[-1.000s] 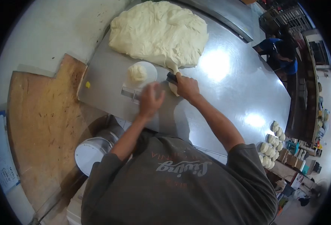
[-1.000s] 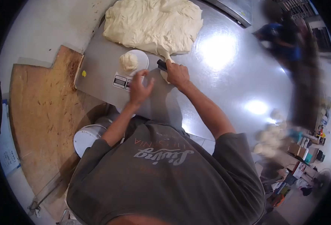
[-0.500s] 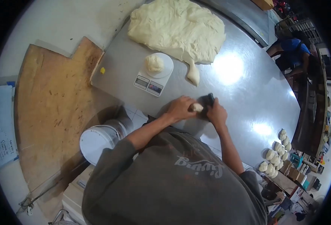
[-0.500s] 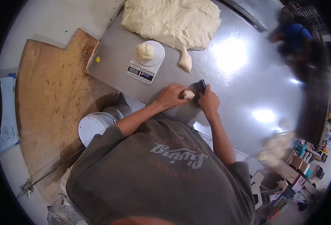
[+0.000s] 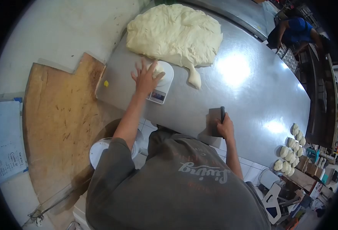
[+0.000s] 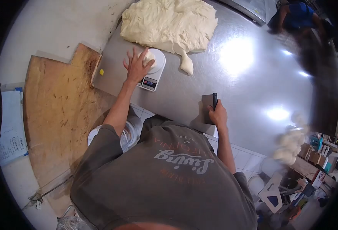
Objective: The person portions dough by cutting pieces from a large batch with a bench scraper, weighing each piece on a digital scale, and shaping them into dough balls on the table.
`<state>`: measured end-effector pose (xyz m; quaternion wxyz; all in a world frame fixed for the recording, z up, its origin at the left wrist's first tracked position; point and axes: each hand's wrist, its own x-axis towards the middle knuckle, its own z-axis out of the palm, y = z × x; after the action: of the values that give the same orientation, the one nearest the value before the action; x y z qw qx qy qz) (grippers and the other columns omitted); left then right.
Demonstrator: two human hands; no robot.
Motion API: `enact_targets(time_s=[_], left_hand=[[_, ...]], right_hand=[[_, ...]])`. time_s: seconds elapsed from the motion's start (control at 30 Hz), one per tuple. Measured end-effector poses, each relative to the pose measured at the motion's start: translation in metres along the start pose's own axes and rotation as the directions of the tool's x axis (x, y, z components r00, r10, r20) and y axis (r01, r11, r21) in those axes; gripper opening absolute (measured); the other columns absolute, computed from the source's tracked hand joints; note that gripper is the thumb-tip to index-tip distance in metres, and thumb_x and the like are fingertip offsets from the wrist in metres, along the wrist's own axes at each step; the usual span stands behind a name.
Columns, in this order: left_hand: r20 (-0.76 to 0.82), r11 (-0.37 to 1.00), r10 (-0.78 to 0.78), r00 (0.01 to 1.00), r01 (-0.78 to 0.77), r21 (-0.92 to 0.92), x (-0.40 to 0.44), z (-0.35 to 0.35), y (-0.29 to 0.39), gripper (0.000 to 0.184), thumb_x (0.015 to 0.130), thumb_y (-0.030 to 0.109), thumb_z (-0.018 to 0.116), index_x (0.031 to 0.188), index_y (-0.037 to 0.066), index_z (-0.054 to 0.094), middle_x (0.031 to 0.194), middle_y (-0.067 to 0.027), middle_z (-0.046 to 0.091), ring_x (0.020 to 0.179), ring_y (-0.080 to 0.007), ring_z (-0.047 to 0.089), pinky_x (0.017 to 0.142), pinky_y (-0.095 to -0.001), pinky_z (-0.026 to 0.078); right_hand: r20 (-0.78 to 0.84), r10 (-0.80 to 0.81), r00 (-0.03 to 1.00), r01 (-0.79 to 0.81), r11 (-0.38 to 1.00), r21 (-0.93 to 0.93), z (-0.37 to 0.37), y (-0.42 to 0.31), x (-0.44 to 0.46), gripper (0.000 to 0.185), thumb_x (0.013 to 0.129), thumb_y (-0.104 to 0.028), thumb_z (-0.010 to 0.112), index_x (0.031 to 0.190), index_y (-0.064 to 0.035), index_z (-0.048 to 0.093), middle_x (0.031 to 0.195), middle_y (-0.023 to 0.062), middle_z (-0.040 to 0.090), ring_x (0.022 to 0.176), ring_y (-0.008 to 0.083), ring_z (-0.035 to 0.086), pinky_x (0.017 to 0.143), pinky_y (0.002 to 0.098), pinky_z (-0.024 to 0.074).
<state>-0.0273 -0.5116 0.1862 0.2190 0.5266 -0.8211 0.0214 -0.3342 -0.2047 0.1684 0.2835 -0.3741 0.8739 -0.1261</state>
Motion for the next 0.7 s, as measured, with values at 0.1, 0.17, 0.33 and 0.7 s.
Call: enact_targets(time_s=[0.1, 0.17, 0.33, 0.7], left_hand=[[-0.048, 0.992, -0.110, 0.993, 0.106, -0.066, -0.009, 0.006, -0.003, 0.081, 0.104, 0.057, 0.062, 0.165, 0.009, 0.041, 0.166, -0.0305, 0.040, 0.155, -0.0404, 0.041, 0.126, -0.0569, 0.024], [-0.152, 0.861, -0.237, 0.960, 0.135, -0.490, -0.027, 0.000, -0.012, 0.078, 0.107, 0.053, 0.059, 0.163, 0.003, 0.041, 0.164, -0.0315, 0.043, 0.153, -0.0416, 0.044, 0.125, -0.0544, 0.028], [0.136, 0.687, -0.563, 0.815, 0.553, -0.471, -0.124, 0.042, -0.053, 0.061, 0.115, 0.041, 0.044, 0.160, 0.000, 0.042, 0.153, -0.0279, 0.057, 0.142, -0.0420, 0.055, 0.119, -0.0461, 0.041], [0.222, 0.494, -0.598, 0.771, 0.571, -0.655, -0.149, 0.025, -0.055, 0.049, 0.114, 0.027, 0.052, 0.157, 0.002, 0.046, 0.145, -0.0204, 0.066, 0.137, -0.0295, 0.062, 0.114, -0.0393, 0.047]], right_hand=[[-0.027, -0.026, 0.999, 0.028, 0.999, 0.043, 0.000, 0.003, 0.000, 0.040, 0.096, -0.030, 0.075, 0.119, -0.0036, 0.056, 0.102, 0.0311, 0.075, 0.101, 0.0546, 0.070, 0.083, 0.0612, 0.0529], [-0.046, -0.038, 0.998, 0.044, 0.991, 0.125, 0.006, 0.008, -0.006, 0.038, 0.096, -0.029, 0.076, 0.117, -0.0024, 0.057, 0.102, 0.0313, 0.074, 0.101, 0.0535, 0.070, 0.084, 0.0592, 0.0532], [-0.030, -0.060, 0.998, 0.067, 0.935, 0.349, 0.027, 0.032, -0.007, 0.041, 0.093, -0.030, 0.078, 0.114, 0.0018, 0.061, 0.101, 0.0271, 0.074, 0.098, 0.0440, 0.072, 0.086, 0.0502, 0.0550], [0.148, -0.229, 0.962, 0.139, 0.880, 0.454, 0.028, 0.056, 0.024, 0.049, 0.092, -0.033, 0.079, 0.124, 0.0013, 0.065, 0.107, 0.0209, 0.075, 0.103, 0.0350, 0.073, 0.092, 0.0448, 0.0550]])
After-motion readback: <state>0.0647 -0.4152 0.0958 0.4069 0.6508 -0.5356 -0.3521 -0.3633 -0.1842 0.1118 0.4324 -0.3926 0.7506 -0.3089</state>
